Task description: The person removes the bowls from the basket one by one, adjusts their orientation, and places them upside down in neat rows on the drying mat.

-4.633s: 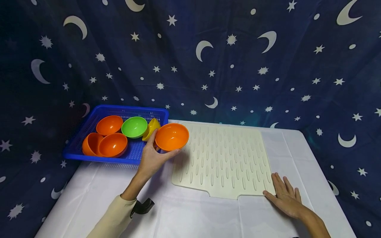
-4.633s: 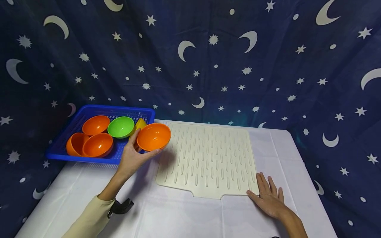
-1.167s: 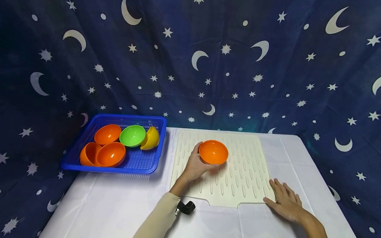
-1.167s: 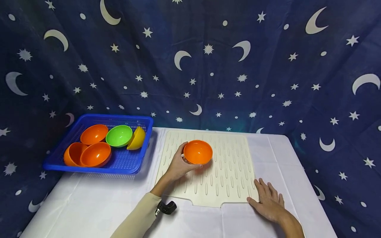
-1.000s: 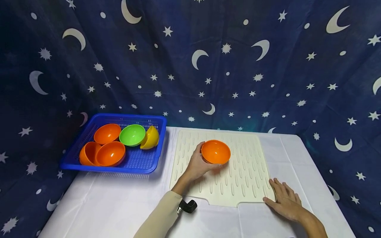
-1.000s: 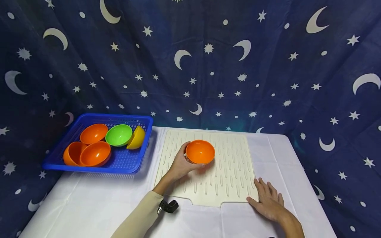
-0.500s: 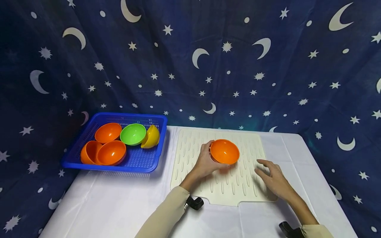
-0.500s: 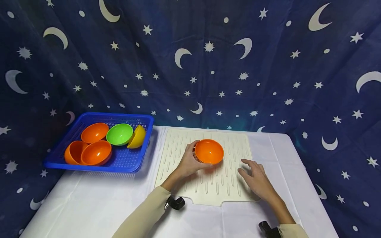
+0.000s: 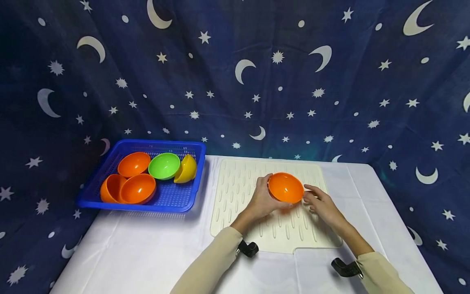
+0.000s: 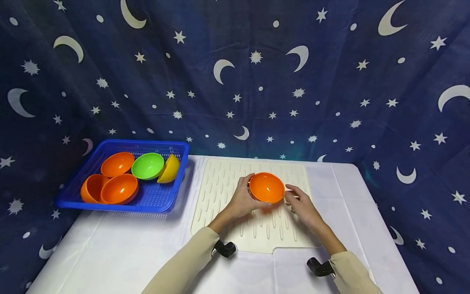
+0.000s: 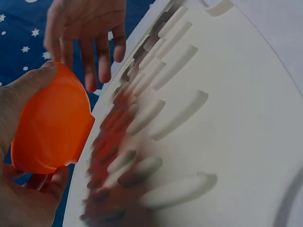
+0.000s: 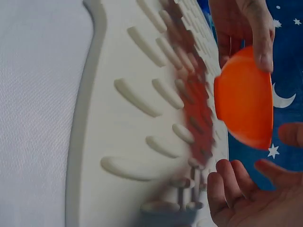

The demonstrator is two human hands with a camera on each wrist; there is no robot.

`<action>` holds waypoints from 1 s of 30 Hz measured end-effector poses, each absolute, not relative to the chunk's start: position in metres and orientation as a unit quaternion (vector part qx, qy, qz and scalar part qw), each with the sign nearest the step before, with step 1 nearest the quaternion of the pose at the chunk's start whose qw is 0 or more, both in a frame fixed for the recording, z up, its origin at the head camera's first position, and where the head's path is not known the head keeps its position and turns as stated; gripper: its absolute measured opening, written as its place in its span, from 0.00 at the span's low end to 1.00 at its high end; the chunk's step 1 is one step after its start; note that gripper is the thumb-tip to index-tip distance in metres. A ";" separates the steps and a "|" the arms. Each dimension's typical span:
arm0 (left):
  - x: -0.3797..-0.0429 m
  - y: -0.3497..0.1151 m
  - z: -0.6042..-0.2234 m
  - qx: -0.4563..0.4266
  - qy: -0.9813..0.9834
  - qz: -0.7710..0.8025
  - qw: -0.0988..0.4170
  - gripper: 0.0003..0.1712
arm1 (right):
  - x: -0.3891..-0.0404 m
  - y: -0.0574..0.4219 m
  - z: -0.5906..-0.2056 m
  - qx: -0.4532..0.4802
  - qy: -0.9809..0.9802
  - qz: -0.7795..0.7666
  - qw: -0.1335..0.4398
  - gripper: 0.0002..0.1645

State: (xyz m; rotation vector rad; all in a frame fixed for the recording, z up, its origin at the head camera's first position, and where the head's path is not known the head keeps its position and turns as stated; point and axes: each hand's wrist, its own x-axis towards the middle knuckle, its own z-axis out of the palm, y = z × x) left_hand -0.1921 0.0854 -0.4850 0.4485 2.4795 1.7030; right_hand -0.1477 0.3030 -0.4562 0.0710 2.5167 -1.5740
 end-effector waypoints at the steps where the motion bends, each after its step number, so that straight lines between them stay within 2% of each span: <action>1: -0.192 0.088 -0.484 0.147 0.816 0.557 0.050 0.65 | -0.149 0.302 -0.455 0.031 0.841 -0.534 0.088 0.38; 5: -0.193 0.097 -0.481 0.149 0.819 0.551 0.054 0.68 | -0.152 0.299 -0.452 0.046 0.839 -0.537 0.076 0.37; 10: -0.190 0.106 -0.479 0.147 0.818 0.553 0.056 0.64 | -0.155 0.298 -0.451 0.065 0.837 -0.539 0.070 0.37; 18: -0.191 0.121 -0.478 0.140 0.861 0.490 -0.003 0.63 | -0.162 0.305 -0.447 0.108 0.833 -0.538 0.069 0.37; 23: -0.196 0.133 -0.474 0.118 0.850 0.513 0.013 0.65 | -0.172 0.311 -0.444 0.107 0.829 -0.547 0.055 0.37; 30: -0.202 0.137 -0.468 0.104 0.844 0.525 0.029 0.53 | -0.183 0.318 -0.442 0.090 0.821 -0.563 0.032 0.37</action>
